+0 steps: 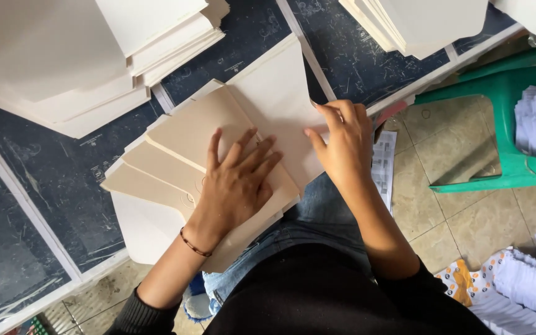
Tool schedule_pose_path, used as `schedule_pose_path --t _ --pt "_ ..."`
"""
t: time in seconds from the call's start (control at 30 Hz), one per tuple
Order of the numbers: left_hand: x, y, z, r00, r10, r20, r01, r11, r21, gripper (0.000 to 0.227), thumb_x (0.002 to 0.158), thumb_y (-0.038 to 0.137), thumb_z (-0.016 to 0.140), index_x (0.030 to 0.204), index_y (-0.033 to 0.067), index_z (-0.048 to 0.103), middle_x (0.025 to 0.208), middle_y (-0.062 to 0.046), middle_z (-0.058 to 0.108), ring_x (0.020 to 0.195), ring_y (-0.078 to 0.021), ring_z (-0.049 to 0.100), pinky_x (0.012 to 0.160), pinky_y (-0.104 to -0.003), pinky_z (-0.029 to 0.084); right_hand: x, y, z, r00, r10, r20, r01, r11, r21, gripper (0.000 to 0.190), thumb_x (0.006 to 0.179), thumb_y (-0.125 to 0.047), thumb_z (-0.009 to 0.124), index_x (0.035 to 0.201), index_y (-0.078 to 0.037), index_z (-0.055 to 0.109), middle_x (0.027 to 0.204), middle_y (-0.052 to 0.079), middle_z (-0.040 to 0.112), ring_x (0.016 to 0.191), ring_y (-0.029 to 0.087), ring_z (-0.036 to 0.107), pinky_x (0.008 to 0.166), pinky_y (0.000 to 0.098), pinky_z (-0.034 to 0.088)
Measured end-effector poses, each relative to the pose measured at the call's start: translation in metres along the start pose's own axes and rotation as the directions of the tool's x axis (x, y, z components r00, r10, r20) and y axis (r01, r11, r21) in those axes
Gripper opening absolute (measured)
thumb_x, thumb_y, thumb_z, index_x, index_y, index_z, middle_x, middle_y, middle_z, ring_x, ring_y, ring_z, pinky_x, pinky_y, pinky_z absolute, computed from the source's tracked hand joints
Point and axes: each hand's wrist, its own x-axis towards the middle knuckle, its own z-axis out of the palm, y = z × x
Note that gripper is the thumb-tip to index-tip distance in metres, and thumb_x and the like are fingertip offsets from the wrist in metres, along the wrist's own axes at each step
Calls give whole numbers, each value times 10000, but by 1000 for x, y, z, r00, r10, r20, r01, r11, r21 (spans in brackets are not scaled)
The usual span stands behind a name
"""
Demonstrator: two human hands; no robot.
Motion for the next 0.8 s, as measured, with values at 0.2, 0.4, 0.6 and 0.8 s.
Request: schedule_pose_path --t 0.2,0.4,0.6,0.8 --pt "-16 -3 -24 997 -52 58 55 997 -46 476 1024 369 442 1381 303 749 1503 23 691 1569 -292 416 1269 -729 108 6 -9 -2 997 39 61 -36 998 -50 422 827 -313 976 1157 -143 776 1170 -31 619 1091 250 606 836 438 536" --pt "-38 -6 -23 983 -164 88 168 985 -41 475 1114 364 450 1565 356 599 1687 -67 493 1627 -302 360 1302 -717 117 23 1 -10 988 16 154 -28 997 78 396 774 -150 982 1051 -58 714 1115 56 564 1105 353 590 846 488 543" --pt "-35 -8 -22 993 -111 -49 107 991 -83 359 1152 322 492 1396 63 538 1658 -163 538 1616 -308 416 1322 -641 184 68 37 -41 889 -87 449 -66 948 313 232 922 -169 895 1066 -60 749 1082 70 665 1012 288 662 833 415 514" --pt "-38 -2 -24 994 -100 -42 100 995 -6 334 1150 245 665 1424 57 624 1694 -113 535 1607 -283 446 1315 -598 292 96 -6 -95 700 -270 661 -350 677 647 265 1172 -234 555 1174 -42 738 1106 19 739 1046 112 664 960 273 499"
